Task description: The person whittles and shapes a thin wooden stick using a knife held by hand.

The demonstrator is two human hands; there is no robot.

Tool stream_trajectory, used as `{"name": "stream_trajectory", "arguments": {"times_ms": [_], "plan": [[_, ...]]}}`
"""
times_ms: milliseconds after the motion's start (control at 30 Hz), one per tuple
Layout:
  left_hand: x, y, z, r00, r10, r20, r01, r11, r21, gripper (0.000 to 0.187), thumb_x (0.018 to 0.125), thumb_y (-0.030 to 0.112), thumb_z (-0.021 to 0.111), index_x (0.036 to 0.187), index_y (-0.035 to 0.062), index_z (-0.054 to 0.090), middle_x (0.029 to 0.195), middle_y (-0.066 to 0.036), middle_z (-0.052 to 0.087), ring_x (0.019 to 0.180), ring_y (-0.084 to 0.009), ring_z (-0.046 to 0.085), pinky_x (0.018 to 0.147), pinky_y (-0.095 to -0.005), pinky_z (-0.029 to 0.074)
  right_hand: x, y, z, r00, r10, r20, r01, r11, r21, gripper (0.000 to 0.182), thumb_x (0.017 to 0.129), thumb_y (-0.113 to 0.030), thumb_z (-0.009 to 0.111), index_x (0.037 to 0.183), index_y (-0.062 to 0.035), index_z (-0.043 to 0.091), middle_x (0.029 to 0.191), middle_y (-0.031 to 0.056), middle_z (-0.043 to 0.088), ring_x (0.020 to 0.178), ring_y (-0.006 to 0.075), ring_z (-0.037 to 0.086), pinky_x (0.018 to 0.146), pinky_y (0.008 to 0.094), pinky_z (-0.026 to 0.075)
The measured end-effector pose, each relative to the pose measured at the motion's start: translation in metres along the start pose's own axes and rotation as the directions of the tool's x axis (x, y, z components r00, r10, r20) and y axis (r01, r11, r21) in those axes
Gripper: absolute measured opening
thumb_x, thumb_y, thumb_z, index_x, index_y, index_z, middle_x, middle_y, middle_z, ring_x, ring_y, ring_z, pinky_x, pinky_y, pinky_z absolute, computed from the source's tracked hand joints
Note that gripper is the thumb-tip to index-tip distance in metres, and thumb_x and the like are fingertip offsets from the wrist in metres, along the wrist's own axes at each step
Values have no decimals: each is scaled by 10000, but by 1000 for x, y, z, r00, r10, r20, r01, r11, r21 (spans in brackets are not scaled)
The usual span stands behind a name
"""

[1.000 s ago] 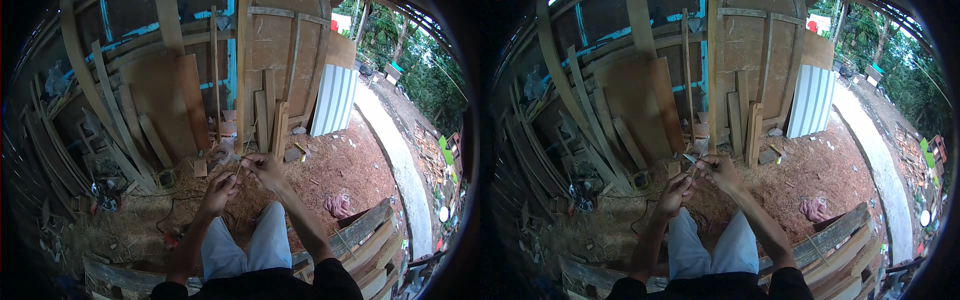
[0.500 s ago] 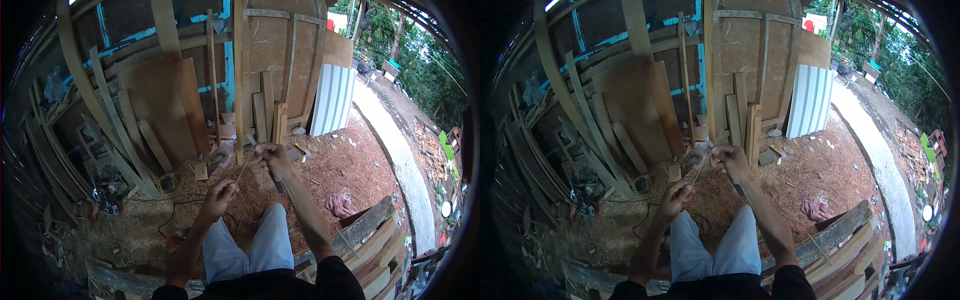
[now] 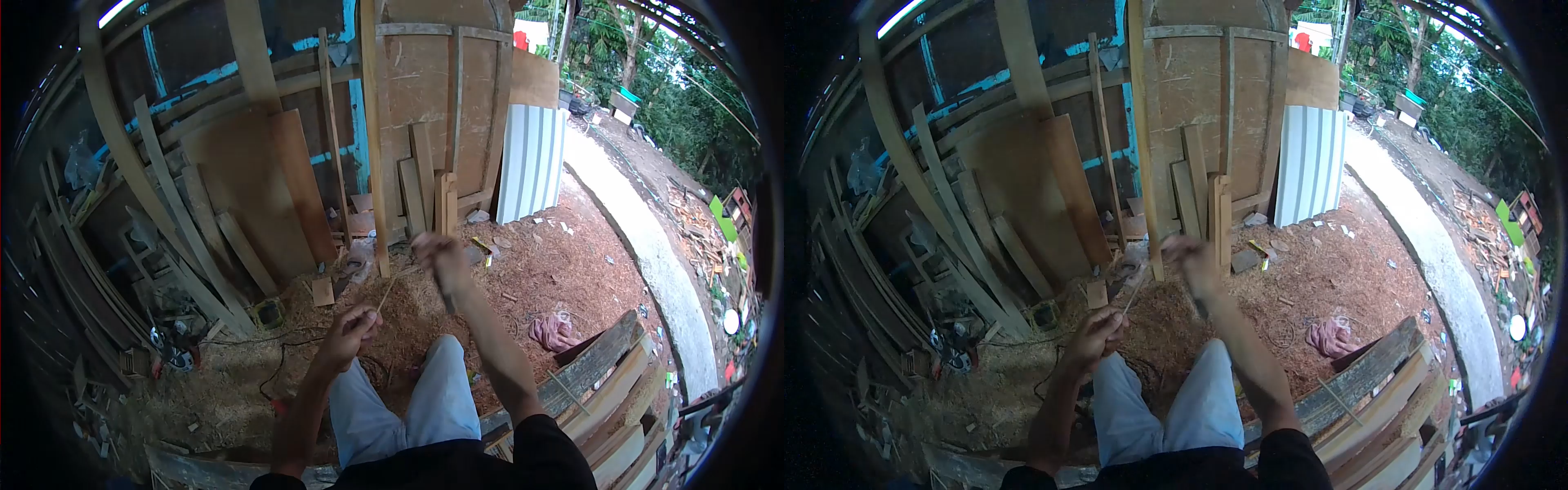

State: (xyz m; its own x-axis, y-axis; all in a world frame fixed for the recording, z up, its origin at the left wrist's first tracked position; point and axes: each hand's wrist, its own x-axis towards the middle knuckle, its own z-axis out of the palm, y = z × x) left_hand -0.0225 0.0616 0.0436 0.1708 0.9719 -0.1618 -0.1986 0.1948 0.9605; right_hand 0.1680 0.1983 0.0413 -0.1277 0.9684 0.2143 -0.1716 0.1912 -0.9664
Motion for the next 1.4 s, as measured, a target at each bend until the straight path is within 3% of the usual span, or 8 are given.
{"name": "stream_trajectory", "arguments": {"times_ms": [100, 367, 667, 733, 900, 967, 1167, 1400], "plan": [[-9, -8, -10, 999, -48, 14, 48, 999, -21, 180, 956, 179, 436, 859, 51, 518, 582, 59, 329, 464, -26, 256, 390, -207, 205, 23, -5, -30, 995, 38, -87, -37, 999, 17, 216, 878, -238, 595, 861, -27, 639, 604, -7, 542, 442, 49, 435, 385, 195, 328], [-2, 5, 1, 999, -40, -15, 39, 996, -81, 179, 953, 163, 434, 859, 38, 522, 583, 57, 328, 465, -30, 248, 398, -201, 198, -45, -31, 28, 891, 263, 370, -327, 937, 120, 180, 904, -197, 559, 941, -30, 612, 681, 14, 549, 476, 30, 377, 412, 176, 270], [-11, 1, -10, 999, -14, -39, 19, 990, 138, 178, 948, 164, 450, 883, 27, 542, 609, 36, 430, 481, -24, 336, 416, -194, 267, -25, -32, 18, 913, 215, 347, -271, 955, 120, 223, 905, -224, 561, 949, -9, 599, 656, 8, 540, 471, 33, 358, 414, 179, 253], [0, -6, -7, 973, 226, -40, -218, 966, 142, 150, 937, 150, 481, 892, 22, 545, 628, 28, 466, 505, -24, 378, 441, -193, 304, -31, -29, 26, 913, 207, 352, -233, 972, 34, 192, 896, -206, 576, 911, -16, 594, 669, 16, 559, 480, 30, 378, 415, 179, 267], [11, -3, 0, 903, 415, -115, -368, 883, 293, 125, 924, 139, 516, 939, 22, 555, 675, 32, 478, 599, -32, 419, 542, -196, 342, -35, -33, 30, 910, 166, 381, -172, 985, -18, 176, 883, -192, 597, 905, -18, 598, 684, 23, 596, 536, 38, 454, 438, 199, 313], [12, -1, 0, 893, 440, -93, -399, 870, 289, 122, 917, 135, 531, 952, 22, 556, 691, 28, 495, 627, -35, 437, 567, -194, 357, -26, -23, 23, 947, -208, 244, 234, 969, -84, 196, 906, -225, 563, 962, -39, 591, 730, 10, 593, 557, 34, 448, 498, 196, 351], [11, 3, 0, 859, 479, -182, -421, 862, 282, 129, 893, 101, 558, 977, 4, 547, 727, 9, 526, 650, -47, 475, 583, -206, 408, -35, -54, 18, 973, 46, 226, -37, 998, -44, 305, 947, -290, 471, 1072, -33, 578, 718, 8, 587, 559, 44, 458, 513, 190, 358], [-1, 25, 17, 893, 422, -154, -365, 882, 299, 151, 889, 96, 558, 1010, 4, 556, 736, 8, 538, 642, -46, 485, 586, -202, 409, -28, -61, 32, 955, 34, 295, -49, 998, 45, 289, 955, -253, 457, 1058, -10, 574, 653, 24, 561, 477, 47, 398, 436, 187, 314]]}}
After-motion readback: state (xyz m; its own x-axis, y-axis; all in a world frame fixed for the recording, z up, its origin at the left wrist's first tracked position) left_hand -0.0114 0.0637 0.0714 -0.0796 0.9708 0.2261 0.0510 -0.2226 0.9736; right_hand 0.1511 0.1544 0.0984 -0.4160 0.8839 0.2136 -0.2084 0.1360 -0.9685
